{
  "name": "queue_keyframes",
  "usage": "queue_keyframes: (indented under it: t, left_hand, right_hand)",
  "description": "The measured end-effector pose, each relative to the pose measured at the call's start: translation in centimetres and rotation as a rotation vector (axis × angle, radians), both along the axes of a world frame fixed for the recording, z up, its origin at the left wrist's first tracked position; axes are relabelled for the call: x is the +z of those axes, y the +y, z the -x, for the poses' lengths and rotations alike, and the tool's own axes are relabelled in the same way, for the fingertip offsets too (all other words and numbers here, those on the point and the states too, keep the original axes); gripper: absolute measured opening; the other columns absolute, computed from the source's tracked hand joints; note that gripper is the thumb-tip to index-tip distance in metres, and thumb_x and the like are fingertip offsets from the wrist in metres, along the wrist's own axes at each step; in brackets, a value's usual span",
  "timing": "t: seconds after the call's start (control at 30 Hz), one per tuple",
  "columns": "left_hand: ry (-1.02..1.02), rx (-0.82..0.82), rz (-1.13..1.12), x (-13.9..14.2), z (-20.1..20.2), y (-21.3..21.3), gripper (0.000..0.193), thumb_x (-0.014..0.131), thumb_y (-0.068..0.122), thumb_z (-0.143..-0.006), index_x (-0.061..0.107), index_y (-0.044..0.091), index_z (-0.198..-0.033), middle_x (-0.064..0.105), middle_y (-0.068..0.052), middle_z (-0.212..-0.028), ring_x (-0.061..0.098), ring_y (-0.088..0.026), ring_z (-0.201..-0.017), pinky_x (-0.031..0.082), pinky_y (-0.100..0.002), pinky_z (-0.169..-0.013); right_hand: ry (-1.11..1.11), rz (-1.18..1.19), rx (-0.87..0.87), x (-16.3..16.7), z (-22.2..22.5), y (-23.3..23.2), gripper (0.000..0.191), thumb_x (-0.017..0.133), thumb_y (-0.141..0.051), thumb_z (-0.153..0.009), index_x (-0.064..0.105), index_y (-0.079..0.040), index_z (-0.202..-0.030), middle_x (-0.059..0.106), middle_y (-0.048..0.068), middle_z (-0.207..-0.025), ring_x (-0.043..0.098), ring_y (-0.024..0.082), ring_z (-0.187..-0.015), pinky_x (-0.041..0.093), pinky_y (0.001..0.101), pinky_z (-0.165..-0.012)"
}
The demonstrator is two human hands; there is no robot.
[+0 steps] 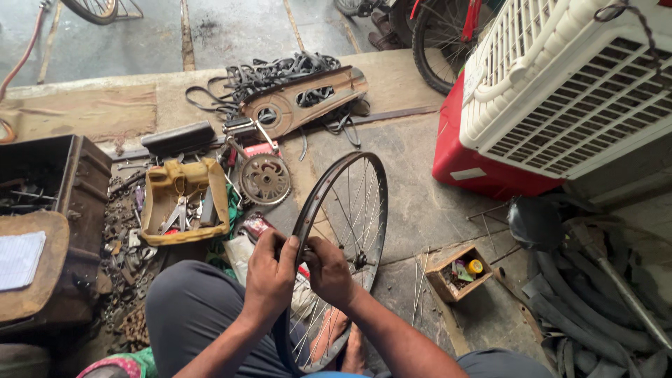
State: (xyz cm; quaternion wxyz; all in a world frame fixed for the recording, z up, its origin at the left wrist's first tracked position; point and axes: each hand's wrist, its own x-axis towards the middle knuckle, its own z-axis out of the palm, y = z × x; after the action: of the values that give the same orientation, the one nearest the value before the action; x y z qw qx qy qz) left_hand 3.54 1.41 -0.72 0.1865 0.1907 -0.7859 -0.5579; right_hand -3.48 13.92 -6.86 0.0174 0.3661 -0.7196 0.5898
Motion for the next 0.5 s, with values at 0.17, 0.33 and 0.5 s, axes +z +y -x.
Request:
queue_keyframes:
  t: [0.17, 0.33, 0.5]
  left_hand:
    - [0.042, -0.022, -0.189, 0.1, 0.4, -0.1, 0.029, 0.061, 0.026, -0.095, 0.060, 0.001, -0.109, 0.066, -0.010, -0.078, 0.066, -0.019, -0.068, 0.054, -0.037, -0.062]
    - [0.120, -0.057, 0.086, -0.1, 0.3, -0.4, 0.032, 0.061, 0.022, -0.097, 0.065, 0.001, -0.120, 0.059, -0.013, -0.091, 0.060, -0.022, -0.078, 0.051, -0.036, -0.072]
    - [0.121, -0.085, 0.067, -0.6, 0.3, -0.6, 0.027, 0.058, 0.023, -0.100, 0.070, 0.001, -0.108, 0.060, -0.012, -0.094, 0.063, -0.024, -0.085, 0.051, -0.035, -0.078]
  right_hand:
    - [-0.522, 0.083, 0.203, 0.5, 1.2, 0.6, 0.036, 0.056, -0.030, -0.104, 0.065, 0.002, -0.119, 0.074, 0.009, -0.093, 0.072, 0.015, -0.083, 0.060, 0.0282, -0.075]
    - [-0.437, 0.289, -0.057, 0.2, -1.0, -0.4, 0.033, 0.067, -0.024, -0.102, 0.064, 0.006, -0.115, 0.075, 0.015, -0.098, 0.073, 0.019, -0.090, 0.060, 0.0314, -0.081]
    - [-0.176, 0.162, -0.041, 0.7, -2.1, 0.5, 0.036, 0.070, -0.023, -0.100, 0.057, 0.002, -0.122, 0.075, 0.016, -0.110, 0.075, 0.025, -0.104, 0.061, 0.0357, -0.089]
